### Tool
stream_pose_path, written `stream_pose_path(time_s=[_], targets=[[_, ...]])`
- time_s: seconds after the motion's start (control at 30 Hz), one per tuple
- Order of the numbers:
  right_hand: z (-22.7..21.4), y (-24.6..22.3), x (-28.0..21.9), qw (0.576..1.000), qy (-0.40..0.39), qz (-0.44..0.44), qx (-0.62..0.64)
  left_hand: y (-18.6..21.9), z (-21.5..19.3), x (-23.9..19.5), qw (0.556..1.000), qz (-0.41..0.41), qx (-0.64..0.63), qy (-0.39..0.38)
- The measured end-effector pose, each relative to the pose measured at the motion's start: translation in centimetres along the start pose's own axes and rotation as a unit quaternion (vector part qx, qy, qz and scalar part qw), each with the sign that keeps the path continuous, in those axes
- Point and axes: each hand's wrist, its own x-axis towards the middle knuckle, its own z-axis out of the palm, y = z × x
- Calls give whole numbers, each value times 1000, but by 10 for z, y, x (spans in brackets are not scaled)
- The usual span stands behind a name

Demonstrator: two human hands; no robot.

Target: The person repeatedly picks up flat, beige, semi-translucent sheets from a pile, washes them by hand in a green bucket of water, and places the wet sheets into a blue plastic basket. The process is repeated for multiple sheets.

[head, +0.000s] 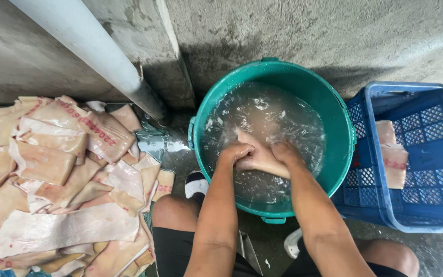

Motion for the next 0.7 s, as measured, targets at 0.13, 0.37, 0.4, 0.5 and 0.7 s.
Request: stream_pose_path(time_s=[0.13, 0.37, 0.4, 0.5, 0.7], targets=[[4, -7, 10, 995, -92, 13, 30, 0, 1, 5, 997, 33, -46, 44], [-17, 14, 9, 864, 12, -24, 503, 33, -20, -43, 936, 178, -271, -137], [-22, 18, 8, 807, 55, -45, 586, 41, -22, -52, 927, 159, -303, -151], [-32, 36, 8, 695, 207, -112, 680, 57, -22, -66, 893, 97, -396, -191], [-20, 42, 15, 890, 222, -105, 384, 46, -5, -48, 954, 40, -295, 24]])
